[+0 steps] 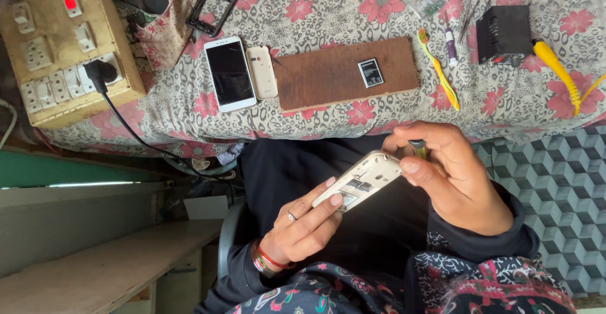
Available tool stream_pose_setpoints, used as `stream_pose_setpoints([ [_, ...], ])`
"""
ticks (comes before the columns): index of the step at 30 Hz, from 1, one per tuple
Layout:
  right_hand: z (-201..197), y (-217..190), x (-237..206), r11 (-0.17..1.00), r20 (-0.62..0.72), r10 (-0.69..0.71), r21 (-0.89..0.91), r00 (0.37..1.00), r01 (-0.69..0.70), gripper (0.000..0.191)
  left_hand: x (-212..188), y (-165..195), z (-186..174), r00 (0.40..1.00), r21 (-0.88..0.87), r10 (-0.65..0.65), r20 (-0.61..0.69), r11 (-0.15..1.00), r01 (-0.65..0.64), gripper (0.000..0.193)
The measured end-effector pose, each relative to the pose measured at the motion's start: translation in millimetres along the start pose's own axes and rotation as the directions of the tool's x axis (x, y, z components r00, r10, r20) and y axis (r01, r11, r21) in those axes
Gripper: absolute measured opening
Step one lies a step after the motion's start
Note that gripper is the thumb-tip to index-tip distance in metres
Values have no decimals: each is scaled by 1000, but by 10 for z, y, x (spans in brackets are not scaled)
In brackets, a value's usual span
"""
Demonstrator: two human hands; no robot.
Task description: The person sits at a workbench repairing a feature phone. They remove the back cover and battery, then use a small screwdriver-like tool to work on the phone's internal components, repeatedly handling the phone body, battery, and a second smartphone on the bench.
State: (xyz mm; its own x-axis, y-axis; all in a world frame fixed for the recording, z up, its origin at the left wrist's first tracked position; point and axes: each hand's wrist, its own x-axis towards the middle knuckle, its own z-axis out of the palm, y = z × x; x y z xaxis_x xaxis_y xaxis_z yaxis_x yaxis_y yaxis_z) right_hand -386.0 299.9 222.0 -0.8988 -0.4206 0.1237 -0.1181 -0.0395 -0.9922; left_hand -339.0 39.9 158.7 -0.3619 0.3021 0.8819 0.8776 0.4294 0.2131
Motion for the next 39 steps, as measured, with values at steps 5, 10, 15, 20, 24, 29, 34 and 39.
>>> stream_pose_setpoints([
  [5, -25, 20, 23, 999, 19, 1, 35, 1000, -1, 39, 21, -8, -29, 1000, -9, -12, 14, 1000, 13, 30],
  [10, 3, -25, 22, 998, 37, -8, 64, 999, 6, 43, 54, 31, -68, 999, -1, -29, 35, 1000, 29, 27],
  [15, 75, 8, 87, 990, -2, -137, -46, 991, 136, 44, 34, 68, -13, 1000, 52, -11, 10, 999, 10, 24],
  [20, 76, 95, 121, 990, -56, -114, 77, 992, 118, 43, -79, 127, 23, 997, -71, -63, -54, 996, 59, 34],
  [24, 2, 160, 164, 975, -21, -186, 118, 982, 187, 42, -120, 309, 103, 903, -354, -411, -126, 869, 346, 66],
  [29, -31, 253, 242, 958, -8, -212, 196, 977, 209, 39, -52, 349, 15, 798, -475, -602, -38, 713, 515, 67],
  [34, -51, 295, 270, 951, 8, -208, 237, 978, 200, 38, 96, 349, -70, 839, -303, -542, -41, 807, 506, 37],
  [39, -47, 311, 266, 958, 8, -178, 229, 984, 171, 38, 173, 364, -99, 807, -330, -591, -27, 767, 550, 28],
])
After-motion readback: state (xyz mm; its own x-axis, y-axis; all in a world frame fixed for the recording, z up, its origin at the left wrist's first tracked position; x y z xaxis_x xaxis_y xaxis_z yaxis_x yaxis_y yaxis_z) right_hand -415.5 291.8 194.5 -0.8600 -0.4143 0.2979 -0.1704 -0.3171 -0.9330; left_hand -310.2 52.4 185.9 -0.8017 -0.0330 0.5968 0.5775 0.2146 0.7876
